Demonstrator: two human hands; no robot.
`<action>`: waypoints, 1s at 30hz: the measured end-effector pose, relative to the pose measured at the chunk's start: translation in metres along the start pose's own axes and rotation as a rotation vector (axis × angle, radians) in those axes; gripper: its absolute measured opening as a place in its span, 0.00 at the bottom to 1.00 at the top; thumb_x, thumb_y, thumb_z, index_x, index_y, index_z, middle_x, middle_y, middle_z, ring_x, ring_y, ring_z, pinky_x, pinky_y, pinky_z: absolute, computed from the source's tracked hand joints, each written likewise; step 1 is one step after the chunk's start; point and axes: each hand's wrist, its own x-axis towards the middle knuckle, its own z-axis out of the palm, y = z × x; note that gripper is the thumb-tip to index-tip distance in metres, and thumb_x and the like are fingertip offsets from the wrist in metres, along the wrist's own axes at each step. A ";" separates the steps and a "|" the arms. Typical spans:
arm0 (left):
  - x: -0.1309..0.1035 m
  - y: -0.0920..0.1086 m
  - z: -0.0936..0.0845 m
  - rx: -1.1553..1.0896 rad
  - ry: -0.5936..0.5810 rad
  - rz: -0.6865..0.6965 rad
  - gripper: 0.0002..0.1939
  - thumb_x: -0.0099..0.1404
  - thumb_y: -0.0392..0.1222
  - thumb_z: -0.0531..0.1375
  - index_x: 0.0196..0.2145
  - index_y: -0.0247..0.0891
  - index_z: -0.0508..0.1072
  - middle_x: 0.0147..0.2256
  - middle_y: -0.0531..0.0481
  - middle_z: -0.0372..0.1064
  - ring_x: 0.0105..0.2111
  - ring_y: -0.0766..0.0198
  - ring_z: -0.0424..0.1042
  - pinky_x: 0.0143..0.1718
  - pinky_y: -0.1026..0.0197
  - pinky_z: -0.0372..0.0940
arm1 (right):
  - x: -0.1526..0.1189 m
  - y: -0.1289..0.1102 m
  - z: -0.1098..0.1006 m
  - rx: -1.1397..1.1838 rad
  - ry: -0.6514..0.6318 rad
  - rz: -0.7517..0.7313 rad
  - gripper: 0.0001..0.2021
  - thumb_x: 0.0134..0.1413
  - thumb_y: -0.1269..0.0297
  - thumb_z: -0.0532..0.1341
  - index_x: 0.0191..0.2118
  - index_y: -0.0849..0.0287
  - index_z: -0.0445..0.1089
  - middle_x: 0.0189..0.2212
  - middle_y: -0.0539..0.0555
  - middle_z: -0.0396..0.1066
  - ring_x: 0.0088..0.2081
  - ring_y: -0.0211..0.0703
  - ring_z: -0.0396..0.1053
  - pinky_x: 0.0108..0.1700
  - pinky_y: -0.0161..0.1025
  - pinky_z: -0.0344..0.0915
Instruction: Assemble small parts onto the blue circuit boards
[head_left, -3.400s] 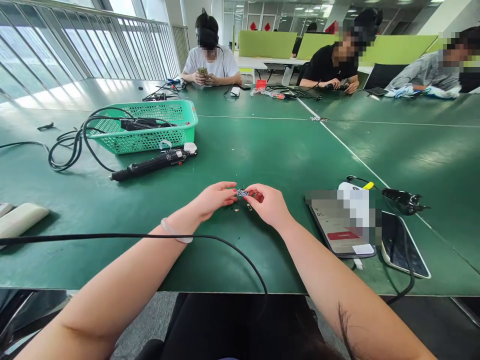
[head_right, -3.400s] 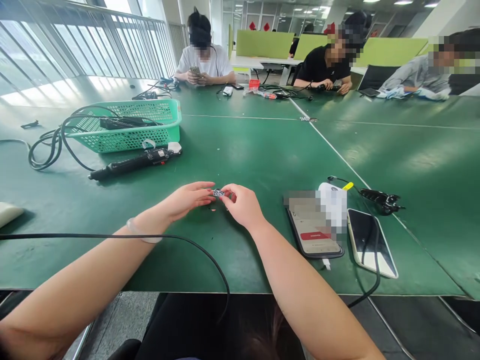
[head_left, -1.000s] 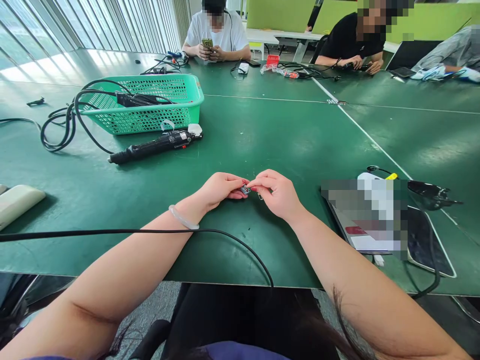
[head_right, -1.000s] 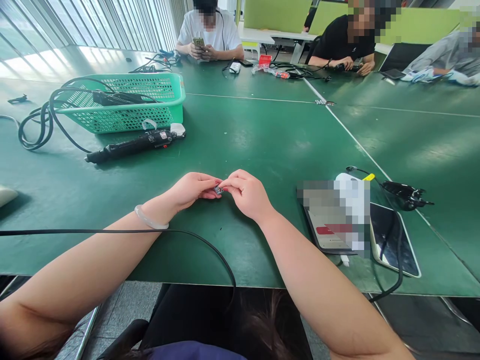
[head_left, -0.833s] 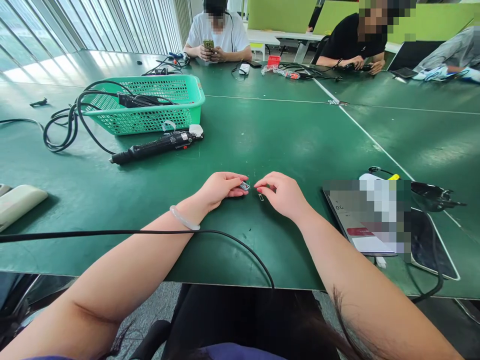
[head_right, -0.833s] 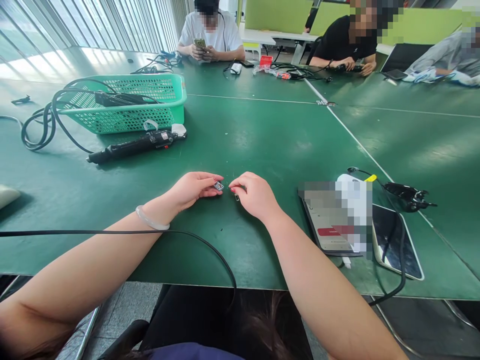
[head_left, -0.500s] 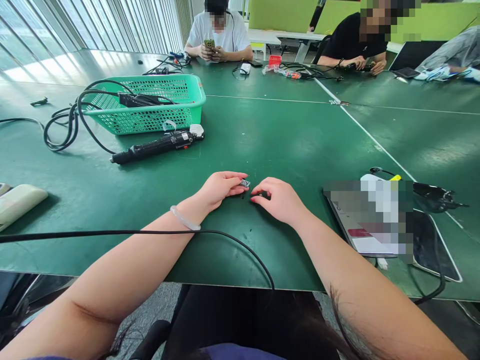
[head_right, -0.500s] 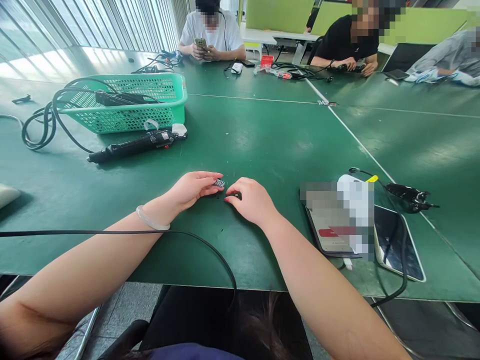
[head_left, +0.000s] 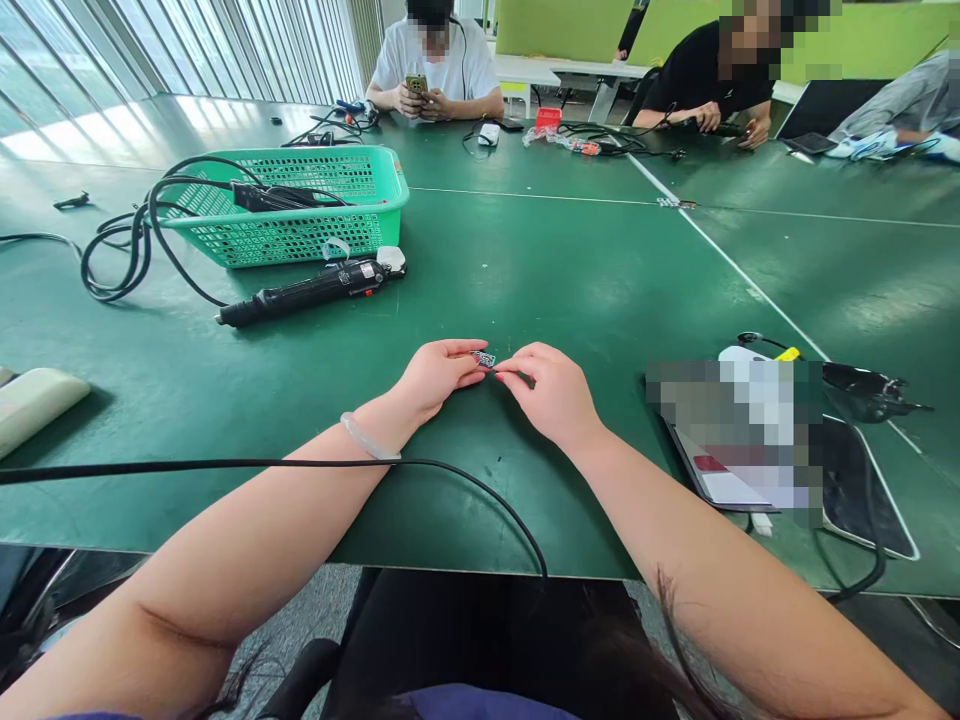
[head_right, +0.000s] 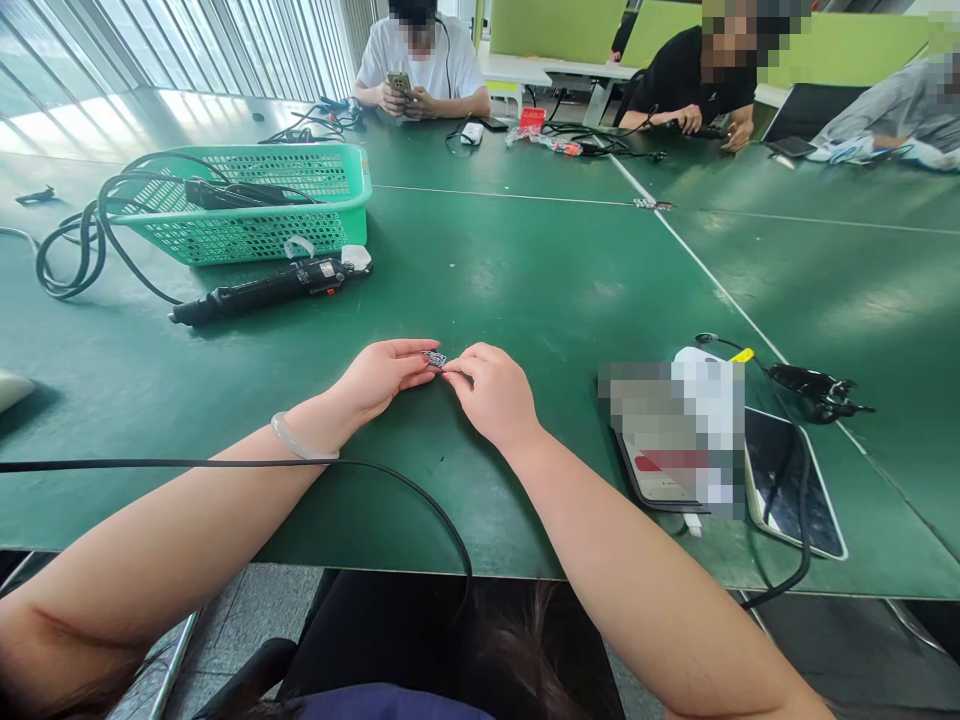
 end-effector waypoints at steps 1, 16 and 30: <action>-0.001 0.000 0.000 0.010 -0.007 0.000 0.11 0.62 0.27 0.60 0.42 0.29 0.77 0.36 0.45 0.77 0.35 0.69 0.76 0.50 0.60 0.70 | 0.000 0.000 0.000 0.009 0.031 0.004 0.06 0.57 0.67 0.63 0.36 0.55 0.80 0.34 0.53 0.75 0.36 0.42 0.70 0.38 0.40 0.67; -0.002 -0.001 -0.002 0.048 -0.066 0.006 0.05 0.63 0.31 0.63 0.38 0.30 0.77 0.35 0.46 0.78 0.36 0.69 0.76 0.49 0.61 0.70 | 0.000 0.001 -0.001 0.077 0.111 0.045 0.09 0.58 0.68 0.61 0.36 0.56 0.80 0.33 0.53 0.74 0.31 0.40 0.69 0.35 0.40 0.67; -0.005 0.002 0.001 0.082 -0.061 0.016 0.03 0.60 0.33 0.65 0.33 0.30 0.77 0.31 0.48 0.76 0.33 0.69 0.75 0.47 0.59 0.69 | 0.001 0.006 -0.001 0.188 0.082 0.084 0.07 0.56 0.68 0.62 0.33 0.55 0.79 0.31 0.52 0.74 0.30 0.39 0.69 0.33 0.40 0.67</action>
